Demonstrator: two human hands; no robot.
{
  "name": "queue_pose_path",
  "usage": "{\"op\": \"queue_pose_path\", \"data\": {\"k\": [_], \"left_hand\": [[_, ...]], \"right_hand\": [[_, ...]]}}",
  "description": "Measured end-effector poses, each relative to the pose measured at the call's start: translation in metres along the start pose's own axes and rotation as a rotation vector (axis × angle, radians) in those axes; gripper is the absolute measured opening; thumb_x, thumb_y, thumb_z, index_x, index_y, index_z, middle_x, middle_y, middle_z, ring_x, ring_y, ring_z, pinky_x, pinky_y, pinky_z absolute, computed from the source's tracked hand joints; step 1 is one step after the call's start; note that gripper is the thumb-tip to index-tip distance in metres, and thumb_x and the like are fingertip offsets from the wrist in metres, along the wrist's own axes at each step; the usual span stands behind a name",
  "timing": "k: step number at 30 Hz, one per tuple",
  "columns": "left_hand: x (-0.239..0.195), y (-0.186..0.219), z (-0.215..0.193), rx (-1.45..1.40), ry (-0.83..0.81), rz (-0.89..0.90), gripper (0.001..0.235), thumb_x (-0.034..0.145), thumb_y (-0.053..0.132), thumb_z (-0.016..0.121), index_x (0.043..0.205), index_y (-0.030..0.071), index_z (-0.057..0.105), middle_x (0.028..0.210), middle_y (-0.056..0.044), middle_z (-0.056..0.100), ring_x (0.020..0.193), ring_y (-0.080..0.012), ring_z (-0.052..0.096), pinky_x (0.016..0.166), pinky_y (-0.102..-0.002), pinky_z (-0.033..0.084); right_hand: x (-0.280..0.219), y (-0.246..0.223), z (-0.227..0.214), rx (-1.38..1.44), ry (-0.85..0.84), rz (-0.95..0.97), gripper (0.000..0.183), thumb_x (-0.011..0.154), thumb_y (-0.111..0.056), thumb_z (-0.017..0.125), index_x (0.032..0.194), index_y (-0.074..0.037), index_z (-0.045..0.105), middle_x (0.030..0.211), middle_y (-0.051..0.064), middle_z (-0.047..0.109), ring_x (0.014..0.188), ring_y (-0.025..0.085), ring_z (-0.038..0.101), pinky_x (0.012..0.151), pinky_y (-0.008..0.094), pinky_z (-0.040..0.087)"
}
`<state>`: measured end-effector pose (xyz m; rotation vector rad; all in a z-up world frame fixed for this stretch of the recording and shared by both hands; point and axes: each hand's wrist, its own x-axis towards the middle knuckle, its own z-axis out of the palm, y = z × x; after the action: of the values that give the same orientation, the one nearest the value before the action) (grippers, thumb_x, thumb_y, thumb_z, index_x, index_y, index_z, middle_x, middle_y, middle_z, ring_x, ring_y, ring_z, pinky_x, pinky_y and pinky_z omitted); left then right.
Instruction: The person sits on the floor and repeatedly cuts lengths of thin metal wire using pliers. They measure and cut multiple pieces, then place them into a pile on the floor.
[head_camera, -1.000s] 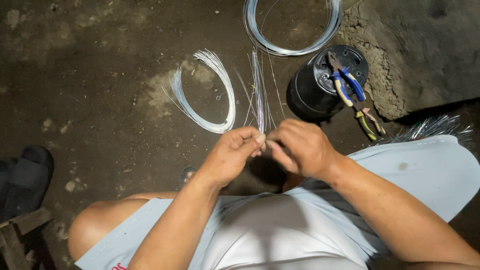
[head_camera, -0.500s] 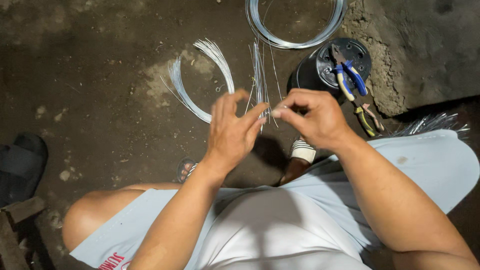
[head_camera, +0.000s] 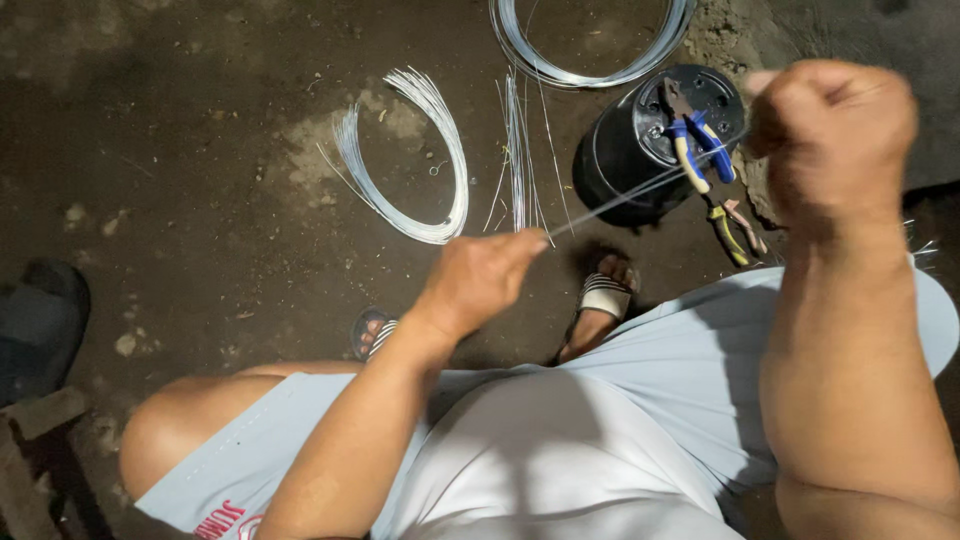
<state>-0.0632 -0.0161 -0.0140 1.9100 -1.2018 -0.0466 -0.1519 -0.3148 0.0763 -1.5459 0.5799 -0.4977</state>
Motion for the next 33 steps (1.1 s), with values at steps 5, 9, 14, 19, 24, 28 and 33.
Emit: {"op": "queue_pose_path", "data": {"k": [5, 9, 14, 19, 24, 28, 33], "left_hand": [[-0.012, 0.006, 0.019, 0.134, -0.18, -0.06, 0.013, 0.098, 0.019, 0.062, 0.107, 0.01, 0.065, 0.082, -0.011, 0.073, 0.068, -0.0369, 0.069, 0.056, -0.05, 0.053], [-0.018, -0.01, 0.024, -0.077, -0.018, -0.218, 0.015, 0.106, 0.018, 0.054, 0.112, 0.012, 0.066, 0.084, -0.014, 0.07, 0.073, -0.0365, 0.067, 0.062, -0.044, 0.053], [-0.01, -0.034, 0.001, -0.365, 0.209, -0.698, 0.031, 0.112, 0.028, 0.048, 0.117, 0.01, 0.072, 0.061, 0.0, 0.045, 0.054, -0.0111, 0.042, 0.05, -0.03, 0.032], [0.002, -0.028, -0.007, -0.788, 0.298, -0.761, 0.035, 0.111, 0.029, 0.045, 0.117, 0.004, 0.068, 0.063, 0.009, 0.039, 0.053, -0.0012, 0.029, 0.046, -0.023, 0.022], [0.006, -0.015, -0.016, -0.944, 0.294, -0.866, 0.033, 0.112, 0.026, 0.046, 0.125, 0.003, 0.067, 0.07, 0.006, 0.046, 0.055, -0.0022, 0.035, 0.047, -0.021, 0.03], [0.011, -0.012, -0.025, -1.129, 0.353, -0.9, 0.034, 0.107, 0.02, 0.047, 0.138, 0.009, 0.057, 0.07, 0.003, 0.047, 0.052, -0.0025, 0.03, 0.044, -0.02, 0.024], [0.014, -0.012, -0.029, -1.167, 0.411, -0.884, 0.038, 0.107, 0.016, 0.048, 0.144, 0.006, 0.054, 0.077, 0.002, 0.05, 0.06, -0.0034, 0.037, 0.05, -0.021, 0.031]], "right_hand": [[0.023, 0.009, -0.028, -0.002, 0.036, -0.124, 0.039, 0.106, 0.002, 0.063, 0.068, -0.002, 0.056, 0.065, 0.005, 0.056, 0.053, 0.011, 0.047, 0.06, 0.028, 0.044], [0.04, 0.025, -0.015, -0.165, 0.043, -0.174, 0.039, 0.116, -0.009, 0.066, 0.079, -0.003, 0.059, 0.07, 0.004, 0.055, 0.058, 0.01, 0.05, 0.056, 0.027, 0.039], [0.034, 0.086, 0.045, -0.56, -0.209, -0.382, 0.01, 0.106, -0.011, 0.065, 0.111, -0.004, 0.07, 0.106, 0.008, 0.073, 0.097, 0.018, 0.069, 0.085, 0.034, 0.055], [0.023, 0.21, 0.101, -1.313, -0.754, 0.291, 0.03, 0.079, -0.023, 0.078, 0.104, -0.008, 0.077, 0.107, 0.019, 0.075, 0.102, 0.036, 0.073, 0.088, 0.044, 0.057], [0.012, 0.314, 0.103, -1.385, -0.844, 0.467, 0.03, 0.072, -0.014, 0.079, 0.101, -0.004, 0.079, 0.117, 0.019, 0.073, 0.11, 0.037, 0.07, 0.091, 0.044, 0.057], [0.008, 0.351, 0.091, -1.352, -0.746, 0.623, 0.039, 0.071, -0.008, 0.077, 0.11, -0.008, 0.075, 0.125, 0.019, 0.069, 0.114, 0.039, 0.068, 0.091, 0.047, 0.058], [0.016, 0.384, 0.085, -1.481, -0.962, 0.336, 0.028, 0.082, -0.02, 0.072, 0.104, -0.005, 0.078, 0.124, 0.02, 0.069, 0.116, 0.04, 0.065, 0.096, 0.045, 0.055]]}}
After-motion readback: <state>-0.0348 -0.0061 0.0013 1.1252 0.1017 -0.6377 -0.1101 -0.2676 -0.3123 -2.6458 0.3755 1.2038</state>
